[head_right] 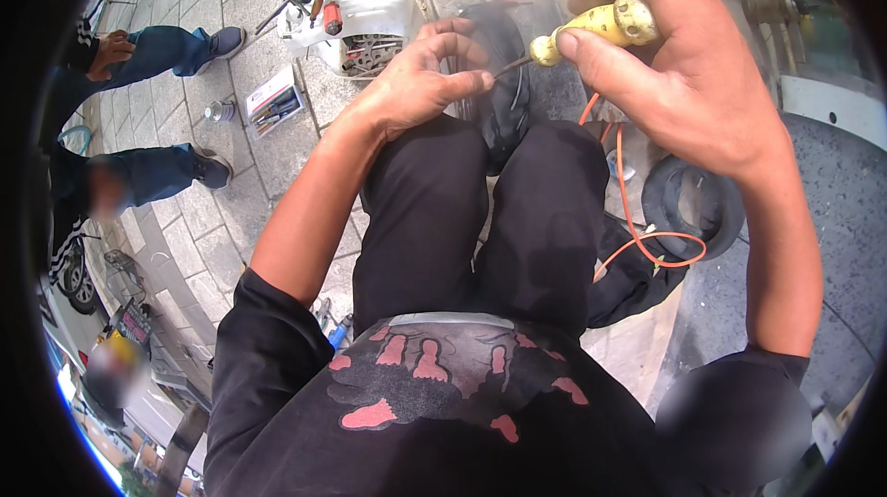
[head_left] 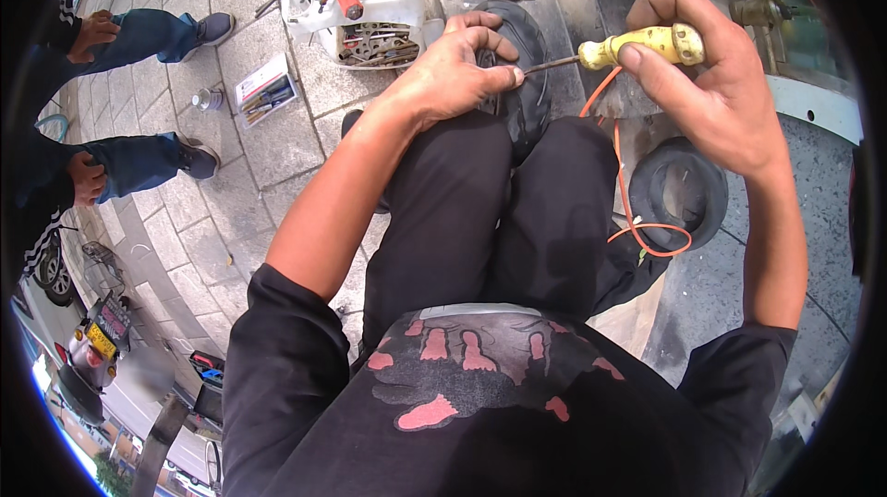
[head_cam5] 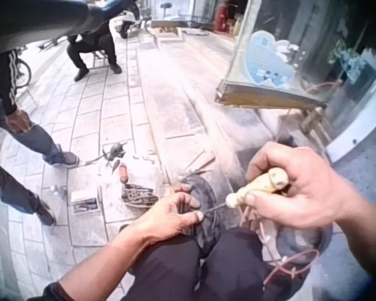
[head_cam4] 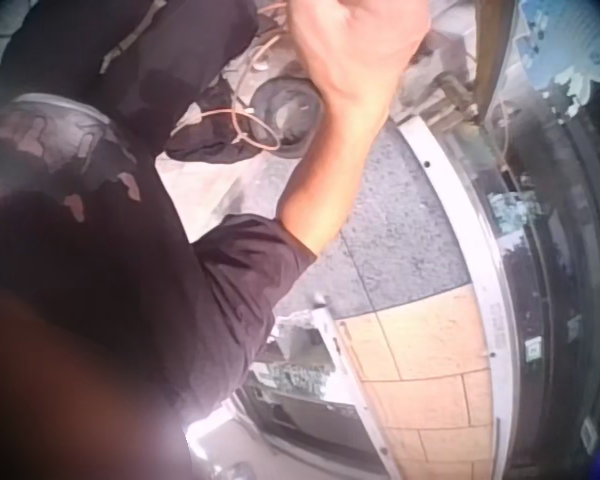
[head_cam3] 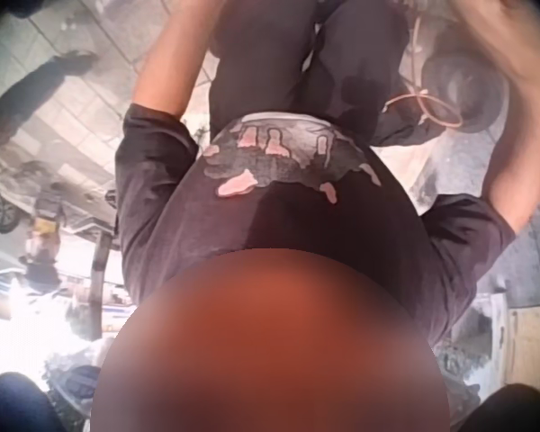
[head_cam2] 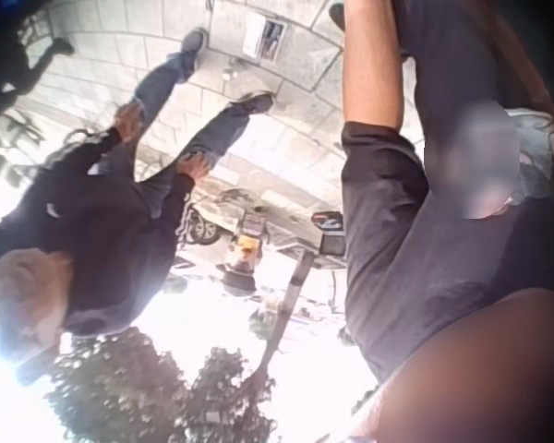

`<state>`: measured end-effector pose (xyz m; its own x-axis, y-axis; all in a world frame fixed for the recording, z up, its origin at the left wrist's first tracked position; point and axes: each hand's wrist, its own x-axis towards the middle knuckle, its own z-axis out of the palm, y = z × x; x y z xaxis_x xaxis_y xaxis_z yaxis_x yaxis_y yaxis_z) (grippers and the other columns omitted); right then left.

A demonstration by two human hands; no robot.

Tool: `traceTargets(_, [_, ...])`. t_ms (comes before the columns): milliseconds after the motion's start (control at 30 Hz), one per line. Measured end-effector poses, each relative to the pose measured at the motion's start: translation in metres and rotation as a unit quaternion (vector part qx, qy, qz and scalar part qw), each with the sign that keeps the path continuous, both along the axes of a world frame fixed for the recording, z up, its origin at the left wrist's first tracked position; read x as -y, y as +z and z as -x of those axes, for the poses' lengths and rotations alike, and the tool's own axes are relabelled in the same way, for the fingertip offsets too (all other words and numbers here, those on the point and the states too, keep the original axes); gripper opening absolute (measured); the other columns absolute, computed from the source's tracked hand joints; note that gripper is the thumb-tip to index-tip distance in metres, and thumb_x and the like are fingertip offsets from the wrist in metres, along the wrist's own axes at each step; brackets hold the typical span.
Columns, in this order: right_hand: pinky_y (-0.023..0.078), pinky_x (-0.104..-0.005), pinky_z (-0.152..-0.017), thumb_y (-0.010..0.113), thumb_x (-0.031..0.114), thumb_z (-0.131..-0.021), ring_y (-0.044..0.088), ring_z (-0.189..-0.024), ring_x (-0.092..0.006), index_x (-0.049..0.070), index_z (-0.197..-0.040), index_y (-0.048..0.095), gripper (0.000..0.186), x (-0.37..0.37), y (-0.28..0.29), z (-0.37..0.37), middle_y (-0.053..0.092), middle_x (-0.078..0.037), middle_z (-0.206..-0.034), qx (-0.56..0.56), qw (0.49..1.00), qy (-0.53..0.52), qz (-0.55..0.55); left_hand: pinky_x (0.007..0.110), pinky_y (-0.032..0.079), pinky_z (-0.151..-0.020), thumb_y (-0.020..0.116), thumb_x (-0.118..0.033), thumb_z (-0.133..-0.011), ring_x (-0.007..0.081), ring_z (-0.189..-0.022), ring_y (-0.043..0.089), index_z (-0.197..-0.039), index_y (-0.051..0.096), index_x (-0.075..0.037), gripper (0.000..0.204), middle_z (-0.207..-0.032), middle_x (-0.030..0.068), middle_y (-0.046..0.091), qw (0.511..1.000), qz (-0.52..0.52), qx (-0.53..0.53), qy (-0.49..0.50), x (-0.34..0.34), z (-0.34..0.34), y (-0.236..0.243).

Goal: The person removes a small object from a motorcycle tire using a screwdriver, then inserts a plug into the puncture and secures it. The tire remains in hand throughout the process.

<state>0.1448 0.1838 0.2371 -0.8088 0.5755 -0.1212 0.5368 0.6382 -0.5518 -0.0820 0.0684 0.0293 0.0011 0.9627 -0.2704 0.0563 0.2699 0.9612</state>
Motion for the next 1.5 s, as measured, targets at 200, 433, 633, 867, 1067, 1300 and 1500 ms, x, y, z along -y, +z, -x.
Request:
traceTargets(200, [0.047,-0.0287,-0.077,0.078,0.015,-0.104,0.058,-0.087,-0.0085,0.001,-0.115,0.068,0.02,0.0,0.004,0.004,0.065,0.0,-0.098,0.011,1.0,0.014,-0.009,0.048,0.045,-0.13,0.093,-0.031,-0.095,0.0376,-0.163,0.047,-0.129,0.081,-0.002,0.046,-0.177,0.018,0.043,1.0,-0.008,-0.004,-0.001,0.0,0.0,-0.001])
traceTargets(433, [0.049,-0.0316,-0.076,0.078,0.011,-0.102,0.06,-0.085,-0.0127,0.0,-0.116,0.067,0.021,0.005,0.006,0.011,0.065,-0.004,-0.095,0.006,0.999,0.035,-0.032,0.048,0.045,-0.13,0.093,-0.031,-0.095,0.0372,-0.162,0.048,-0.129,0.082,-0.002,0.046,-0.177,0.0178,0.044,1.0,-0.009,0.0,-0.004,-0.001,-0.001,-0.002])
traceTargets(633, [0.054,-0.0396,-0.075,0.078,0.007,-0.097,0.066,-0.078,-0.0295,0.001,-0.115,0.065,0.023,0.011,0.014,0.032,0.066,-0.014,-0.091,0.008,0.989,0.141,-0.055,0.05,0.042,-0.133,0.092,-0.031,-0.096,0.0376,-0.165,0.044,-0.128,0.083,-0.004,0.043,-0.178,0.0185,0.044,1.0,-0.024,-0.013,-0.004,0.0,0.001,-0.005])
traceTargets(867, [0.056,-0.0456,-0.071,0.077,0.008,-0.098,0.075,-0.078,-0.0386,0.0,-0.115,0.064,0.023,0.016,0.013,0.047,0.069,-0.019,-0.088,0.02,0.979,0.179,-0.094,0.048,0.044,-0.132,0.091,-0.025,-0.097,0.0387,-0.164,0.045,-0.124,0.087,-0.013,0.03,-0.173,0.0217,0.045,0.999,-0.029,-0.02,0.002,0.002,-0.002,-0.002])
traceTargets(1067, [0.059,-0.045,-0.072,0.077,0.01,-0.098,0.079,-0.079,-0.0383,-0.002,-0.114,0.066,0.023,0.017,0.018,0.054,0.073,-0.019,-0.084,0.051,0.988,0.137,-0.046,0.049,0.044,-0.133,0.088,-0.026,-0.099,0.0402,-0.164,0.045,-0.127,0.088,-0.016,0.029,-0.171,0.0252,0.046,0.996,-0.068,-0.049,-0.007,0.002,-0.003,-0.008])
traceTargets(1300, [0.058,-0.0494,-0.067,0.078,0.025,-0.102,0.076,-0.076,-0.0403,0.001,-0.108,0.065,0.029,0.004,0.031,0.052,0.072,-0.018,-0.082,0.086,0.98,0.174,-0.046,0.053,0.042,-0.134,0.089,-0.03,-0.1,0.0415,-0.165,0.044,-0.128,0.087,-0.016,0.031,-0.172,0.0257,0.047,0.992,-0.1,-0.078,-0.015,0.003,-0.003,-0.013])
traceTargets(1500, [0.057,-0.0491,-0.066,0.077,0.025,-0.102,0.075,-0.074,-0.0405,0.0,-0.109,0.065,0.028,0.006,0.034,0.054,0.072,-0.018,-0.081,0.099,0.985,0.14,-0.017,0.054,0.041,-0.134,0.091,-0.031,-0.098,0.0418,-0.166,0.043,-0.126,0.087,-0.015,0.032,-0.171,0.0257,0.048,0.989,-0.112,-0.095,-0.01,0.006,-0.006,-0.01])
